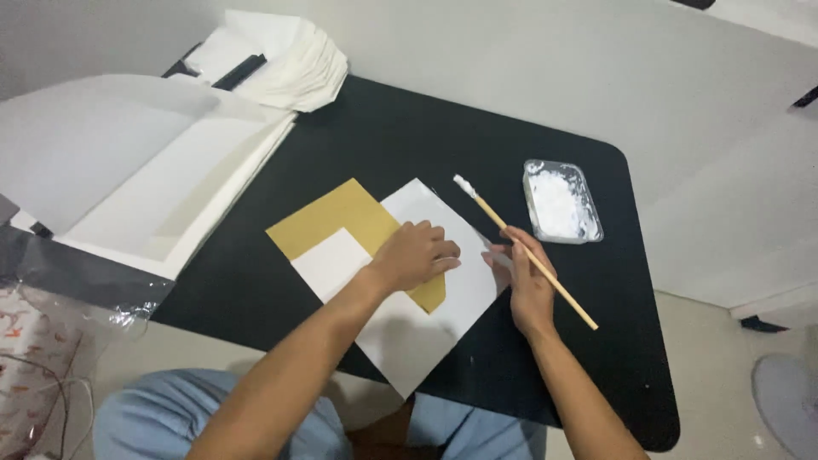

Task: Assembling a paper bag by folding a template and applying glue with a brush.

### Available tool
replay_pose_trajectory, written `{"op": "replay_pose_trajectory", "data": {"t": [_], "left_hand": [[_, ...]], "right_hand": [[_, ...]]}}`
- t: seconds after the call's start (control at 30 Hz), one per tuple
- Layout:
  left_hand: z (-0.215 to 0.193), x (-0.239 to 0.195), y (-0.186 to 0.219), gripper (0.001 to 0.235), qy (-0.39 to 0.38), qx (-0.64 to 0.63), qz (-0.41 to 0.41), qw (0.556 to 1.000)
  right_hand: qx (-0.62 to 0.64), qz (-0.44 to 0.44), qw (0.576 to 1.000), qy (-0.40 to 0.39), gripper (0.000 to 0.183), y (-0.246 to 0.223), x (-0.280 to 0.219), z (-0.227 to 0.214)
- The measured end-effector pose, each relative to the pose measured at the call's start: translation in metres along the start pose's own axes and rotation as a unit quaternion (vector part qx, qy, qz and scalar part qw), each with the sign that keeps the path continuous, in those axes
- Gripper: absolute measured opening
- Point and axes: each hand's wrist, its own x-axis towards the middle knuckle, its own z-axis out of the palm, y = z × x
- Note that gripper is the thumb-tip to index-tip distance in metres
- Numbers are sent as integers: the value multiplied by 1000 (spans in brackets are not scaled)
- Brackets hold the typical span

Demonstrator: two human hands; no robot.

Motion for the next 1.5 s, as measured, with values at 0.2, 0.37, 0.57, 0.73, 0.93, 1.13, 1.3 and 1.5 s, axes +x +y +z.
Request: {"op": "replay_pose_trajectory", "data": {"t": [0.2,0.37,0.57,0.73,0.93,1.13,1.3,1.5], "left_hand": [[-20,-3,8,44,-56,-5,-15,998],[-15,-1,7,45,-62,-30,-41,997],[-13,3,5,43,-65,-18,-57,996],[-18,4,2,42,-68,-23,-69,995],[-24,2,8,41,-70,-18,-75,995],[-24,-1,9,36,-63,-53,-91,992],[-25,1,8,38,-64,-48,-84,993],[-29,2,10,35,-63,-62,-91,992]], "right_hand": [[-6,-16,1000,0,29,3,5,-7],[-7,-38,999,0,29,1,6,-13],[-36,-54,998,2,25,-4,7,-26],[-107,-99,989,-7,21,-14,7,-37],[-196,-92,976,-26,16,-16,6,-46],[-239,-70,968,-42,15,-18,6,-48],[-253,-54,965,-37,17,-20,4,-47],[-266,-51,962,-27,16,-23,4,-46]]}}
